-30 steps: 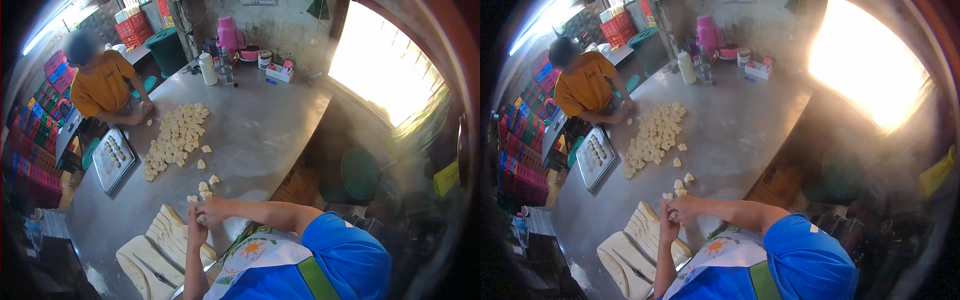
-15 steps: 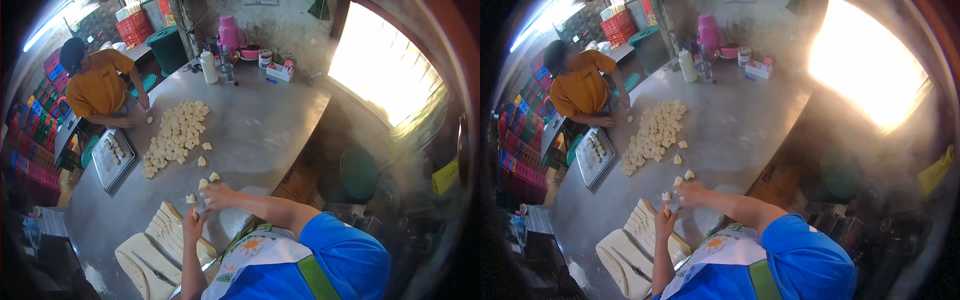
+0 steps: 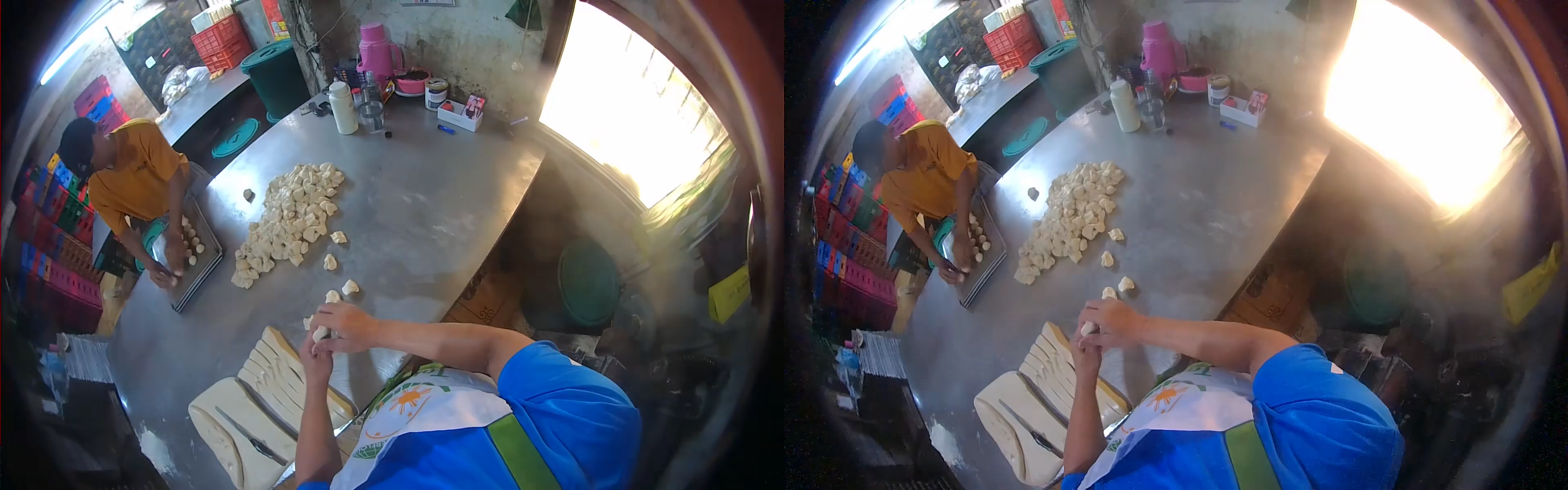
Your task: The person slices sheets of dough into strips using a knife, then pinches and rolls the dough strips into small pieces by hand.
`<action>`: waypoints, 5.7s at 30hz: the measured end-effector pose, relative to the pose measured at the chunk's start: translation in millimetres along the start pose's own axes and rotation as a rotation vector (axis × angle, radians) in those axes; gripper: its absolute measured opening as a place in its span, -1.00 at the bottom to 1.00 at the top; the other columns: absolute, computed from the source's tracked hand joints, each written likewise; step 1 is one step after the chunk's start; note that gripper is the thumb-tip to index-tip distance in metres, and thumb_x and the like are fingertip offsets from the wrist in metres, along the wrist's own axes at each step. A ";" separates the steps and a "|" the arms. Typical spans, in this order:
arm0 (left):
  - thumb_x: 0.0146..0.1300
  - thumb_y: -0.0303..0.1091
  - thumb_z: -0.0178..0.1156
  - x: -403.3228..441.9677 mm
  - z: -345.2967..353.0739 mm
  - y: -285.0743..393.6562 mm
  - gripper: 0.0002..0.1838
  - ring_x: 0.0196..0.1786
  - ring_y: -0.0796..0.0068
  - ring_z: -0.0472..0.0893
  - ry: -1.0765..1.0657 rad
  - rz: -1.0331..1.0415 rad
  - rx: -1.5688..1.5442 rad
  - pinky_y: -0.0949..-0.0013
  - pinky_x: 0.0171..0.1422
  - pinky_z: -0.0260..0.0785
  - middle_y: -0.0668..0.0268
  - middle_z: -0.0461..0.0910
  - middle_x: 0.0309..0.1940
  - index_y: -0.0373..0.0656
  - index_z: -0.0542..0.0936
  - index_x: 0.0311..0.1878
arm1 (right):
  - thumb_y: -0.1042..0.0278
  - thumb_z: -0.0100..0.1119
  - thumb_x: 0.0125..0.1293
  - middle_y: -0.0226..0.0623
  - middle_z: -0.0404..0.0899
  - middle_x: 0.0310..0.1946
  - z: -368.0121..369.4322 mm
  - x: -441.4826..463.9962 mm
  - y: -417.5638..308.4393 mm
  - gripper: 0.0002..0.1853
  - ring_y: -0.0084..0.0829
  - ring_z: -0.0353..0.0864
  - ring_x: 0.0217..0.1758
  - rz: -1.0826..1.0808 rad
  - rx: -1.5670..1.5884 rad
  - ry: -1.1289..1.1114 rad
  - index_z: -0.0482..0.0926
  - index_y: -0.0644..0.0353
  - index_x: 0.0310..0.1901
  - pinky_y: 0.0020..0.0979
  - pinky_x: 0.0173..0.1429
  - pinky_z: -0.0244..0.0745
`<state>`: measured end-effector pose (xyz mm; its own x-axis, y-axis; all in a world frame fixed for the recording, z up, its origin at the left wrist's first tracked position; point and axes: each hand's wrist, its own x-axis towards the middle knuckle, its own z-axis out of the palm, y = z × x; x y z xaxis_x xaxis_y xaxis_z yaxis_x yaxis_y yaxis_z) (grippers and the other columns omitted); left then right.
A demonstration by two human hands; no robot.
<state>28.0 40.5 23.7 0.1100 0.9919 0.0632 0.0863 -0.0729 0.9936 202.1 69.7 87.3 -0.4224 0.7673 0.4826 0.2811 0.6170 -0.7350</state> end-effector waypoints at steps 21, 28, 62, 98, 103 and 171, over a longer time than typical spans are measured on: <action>0.26 -0.48 0.21 2.3 5.6 -50.4 -0.83 -0.28 0.21 0.70 -0.023 0.025 0.292 0.20 -0.16 0.51 0.13 0.70 -0.35 -0.27 0.65 -0.11 | -0.05 0.22 0.25 -0.06 0.63 -0.32 16.8 -18.1 21.2 -0.61 0.00 0.66 -0.24 0.227 -0.219 0.071 0.56 0.17 -0.22 -0.09 -0.19 0.54; 0.27 -0.45 0.22 -16.1 7.2 22.0 -0.91 -0.45 0.48 0.59 -0.101 -0.010 0.320 0.32 -0.33 0.43 0.33 0.60 -0.57 -0.27 0.63 -0.32 | -0.06 0.22 0.24 -0.11 0.66 -0.33 11.4 -3.8 55.0 -0.62 0.01 0.67 -0.25 0.459 -0.341 -0.168 0.56 0.13 -0.20 -0.04 -0.20 0.51; 0.28 -0.43 0.28 -3.8 -0.4 23.0 -0.77 -0.37 0.37 0.67 -0.180 0.054 0.296 0.26 -0.23 0.47 0.26 0.66 -0.47 -0.22 0.66 -0.01 | -0.07 0.19 0.28 -0.12 0.62 -0.17 3.5 -21.6 77.1 -0.57 -0.04 0.64 -0.07 0.392 -0.479 -0.216 0.56 0.13 -0.06 -0.12 -0.04 0.51; 0.26 -0.39 0.27 -4.8 107.3 39.6 -0.89 -0.33 0.13 0.70 -0.081 0.083 0.938 0.21 -0.23 0.51 0.10 0.69 -0.33 -0.21 0.69 -0.22 | 0.10 0.32 0.19 0.01 0.66 -0.23 -65.2 -33.5 92.4 -0.69 0.05 0.66 -0.11 0.379 -0.157 -0.228 0.62 0.18 -0.22 -0.05 -0.04 0.54; 0.28 -0.51 0.24 -7.3 83.5 44.3 -0.58 -0.04 0.44 0.65 0.008 -0.006 0.224 0.36 0.07 0.47 0.28 0.67 -0.12 -0.23 0.54 0.23 | -0.01 0.34 0.13 -0.08 0.61 -0.11 -48.0 -58.1 109.3 -0.54 0.01 0.63 -0.02 0.033 -0.318 0.017 0.53 0.12 -0.05 -0.03 -0.01 0.50; -0.01 -0.57 0.31 103.9 -30.8 -88.2 -0.38 0.23 -0.16 0.37 0.005 -0.241 0.675 -0.02 0.29 0.28 -0.13 0.35 0.12 -0.33 0.28 0.15 | 0.36 0.37 0.03 0.11 0.21 0.35 66.4 35.2 171.6 0.00 0.05 0.53 0.20 0.430 -0.356 -0.478 0.05 -0.02 0.52 -0.13 0.18 0.54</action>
<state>1.3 153.2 -54.5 0.0068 0.9889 -0.1485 0.7018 0.1010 0.7052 178.3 191.0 -53.5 -0.5186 0.8445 -0.1333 0.7348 0.3606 -0.5744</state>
